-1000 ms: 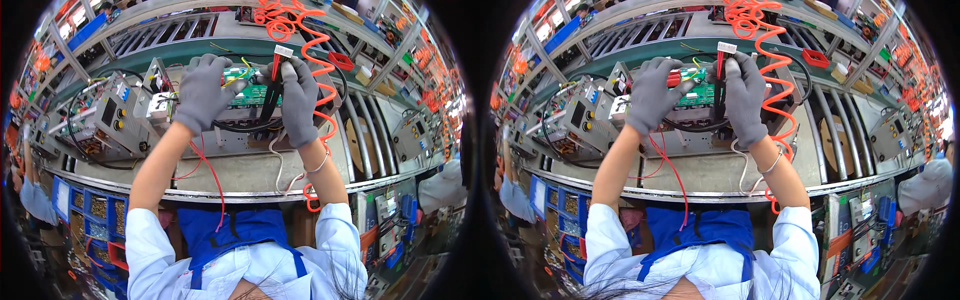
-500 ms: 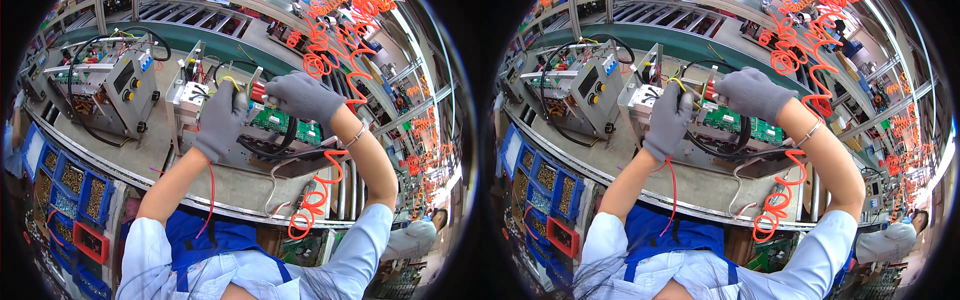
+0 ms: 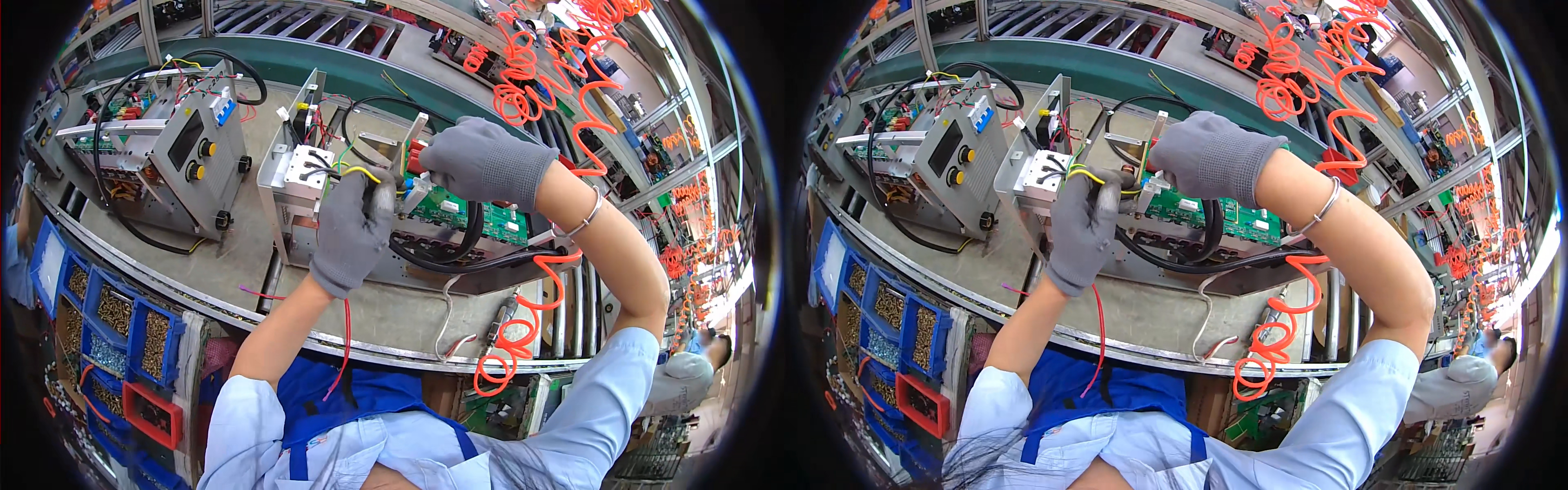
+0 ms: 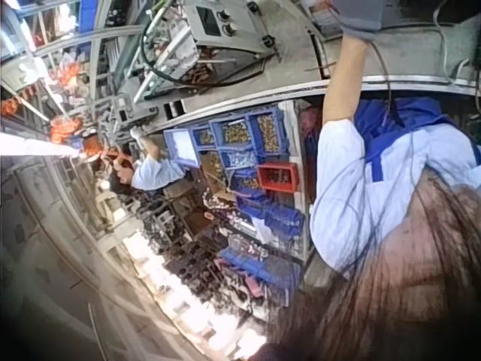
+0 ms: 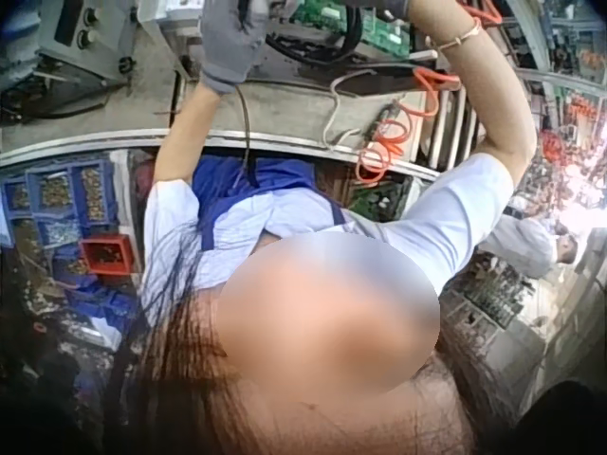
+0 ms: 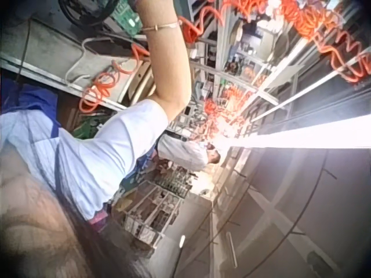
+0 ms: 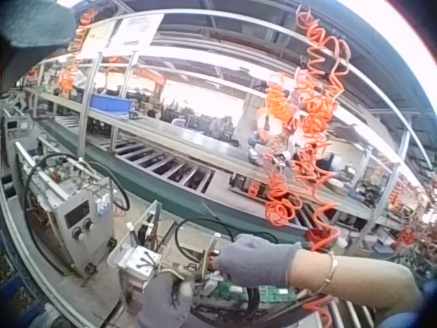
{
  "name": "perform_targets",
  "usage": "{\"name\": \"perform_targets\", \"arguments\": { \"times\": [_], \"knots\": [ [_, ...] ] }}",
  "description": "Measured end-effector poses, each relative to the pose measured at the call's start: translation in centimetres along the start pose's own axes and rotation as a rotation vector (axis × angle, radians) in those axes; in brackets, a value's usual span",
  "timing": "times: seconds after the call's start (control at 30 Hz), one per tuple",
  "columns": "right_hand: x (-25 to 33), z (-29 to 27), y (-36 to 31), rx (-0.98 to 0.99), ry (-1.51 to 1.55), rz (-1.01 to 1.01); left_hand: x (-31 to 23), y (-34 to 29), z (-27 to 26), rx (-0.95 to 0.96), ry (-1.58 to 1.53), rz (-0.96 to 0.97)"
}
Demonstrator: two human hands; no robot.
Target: The person uses a pneumatic screwdriver to fasten screws onto a metal chassis containing a green circuit board. They manipulate various colored wires and components within the assembly, occasionally reaching for parts from nearby bins. The task involves precise hand movements to align and secure the electronic components.
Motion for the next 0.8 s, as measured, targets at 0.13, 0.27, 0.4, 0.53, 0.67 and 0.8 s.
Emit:
{"name": "perform_targets", "arguments": {
  "times": [0.13, 0.27, 0.4, 0.53, 0.67, 0.8],
  "knots": [
    [-0.8, 0.5, 0.0, -0.045, 0.045, -0.024, -0.6, -0.7, 0.1, -0.008, -0.063, 0.017],
    [-0.7, 0.1, 0.4, 0.002, 0.074, -0.039, -0.7, -1.9, -0.1, 0.025, -0.079, 0.015],
    [-0.2, -0.2, 0.9, 0.092, -0.001, -0.036, 0.1, -2.6, -0.2, 0.061, -0.067, 0.094],
    [0.6, -0.4, 2.3, 0.214, -0.119, -0.031, -0.1, -1.8, -0.8, 0.07, -0.052, 0.109],
    [0.8, -0.6, 3.7, 0.283, -0.114, -0.016, 0.5, -1.6, -0.7, 0.056, -0.044, 0.146],
    [0.9, -1.3, 4.8, 0.325, -0.052, 0.042, 0.6, -1.5, -1.0, 0.075, -0.061, 0.109]
  ]
}}
Point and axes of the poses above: each hand's wrist, its own y-axis towards the middle knuckle, its own z-axis out of the palm, x = y × z, the point moved 2 cm from there along y, towards the middle knuckle, and after that the axes turned 4 degrees about y, right-handed, at the moved point
